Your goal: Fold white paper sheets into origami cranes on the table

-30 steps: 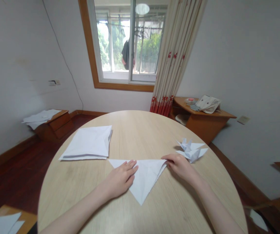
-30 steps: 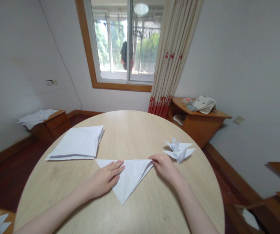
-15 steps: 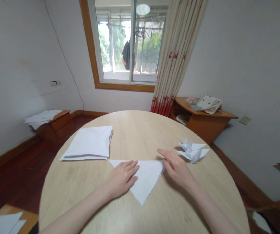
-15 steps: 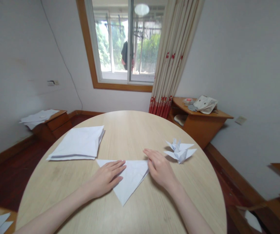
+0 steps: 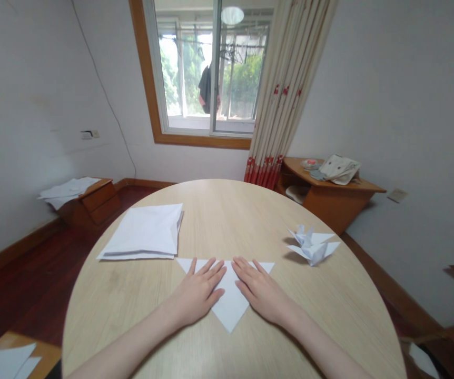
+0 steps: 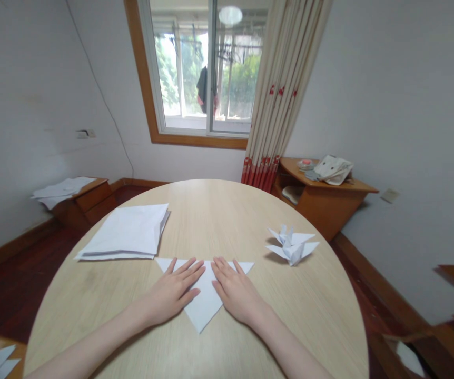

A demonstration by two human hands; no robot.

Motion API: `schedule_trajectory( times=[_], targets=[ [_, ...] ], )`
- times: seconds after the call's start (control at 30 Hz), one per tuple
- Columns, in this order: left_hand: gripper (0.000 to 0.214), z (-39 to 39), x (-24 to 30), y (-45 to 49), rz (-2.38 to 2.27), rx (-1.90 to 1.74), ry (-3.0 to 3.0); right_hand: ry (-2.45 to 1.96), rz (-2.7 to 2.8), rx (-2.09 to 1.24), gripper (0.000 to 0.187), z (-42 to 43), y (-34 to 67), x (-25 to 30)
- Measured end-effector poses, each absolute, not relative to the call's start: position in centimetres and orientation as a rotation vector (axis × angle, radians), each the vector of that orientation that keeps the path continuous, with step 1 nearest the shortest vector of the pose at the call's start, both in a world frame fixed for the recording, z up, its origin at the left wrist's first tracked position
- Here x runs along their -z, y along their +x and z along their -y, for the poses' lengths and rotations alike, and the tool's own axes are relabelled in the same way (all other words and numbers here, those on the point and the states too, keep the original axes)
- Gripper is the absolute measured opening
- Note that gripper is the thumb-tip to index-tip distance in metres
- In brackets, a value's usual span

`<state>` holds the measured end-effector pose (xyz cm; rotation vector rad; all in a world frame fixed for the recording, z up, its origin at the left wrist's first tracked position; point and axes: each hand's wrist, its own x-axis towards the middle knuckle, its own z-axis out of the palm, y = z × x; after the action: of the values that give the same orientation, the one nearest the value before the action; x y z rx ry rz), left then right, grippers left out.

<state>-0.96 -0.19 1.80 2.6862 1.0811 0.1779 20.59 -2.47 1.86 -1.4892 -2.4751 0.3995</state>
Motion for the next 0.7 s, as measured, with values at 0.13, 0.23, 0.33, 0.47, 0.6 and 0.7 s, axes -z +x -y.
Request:
schedule_trajectory(
  times=[0.13, 0.23, 0.33, 0.47, 0.6, 0.7],
  targets=[
    [0.049, 0.3, -2.0, -1.0, -1.114, -0.153, 2.661, -1.590, 2.490, -0.523, 0.049, 2.7, 20.7, -2.2],
    [0.049, 0.3, -2.1, -1.1, -1.149, -0.158, 2.662, -1.663, 2.465, -0.566, 0.050, 2.7, 21.0, -2.3],
    [0.050, 0.3, -2.2, -1.2, -1.200, -0.132, 2.651, -1.717, 2.461, -0.583, 0.052, 2.6, 21.3, -2.6],
    [0.050, 0.4, -2.0, -1.4, -1.229, -0.130, 2.645, -1.805, 2.456, -0.575, 0.055, 2.6, 21.4, -3.0],
    [0.056, 0.2, -1.7, -1.6, -1.188, -0.156, 2.670, -1.790, 2.462, -0.553, 0.059, 2.4, 21.8, -2.9],
    [0.075, -0.3, -2.0, -1.8, -1.076, -0.142, 2.706, -1.725, 2.489, -0.498, 0.061, 2.1, 22.4, -2.6]
  ],
)
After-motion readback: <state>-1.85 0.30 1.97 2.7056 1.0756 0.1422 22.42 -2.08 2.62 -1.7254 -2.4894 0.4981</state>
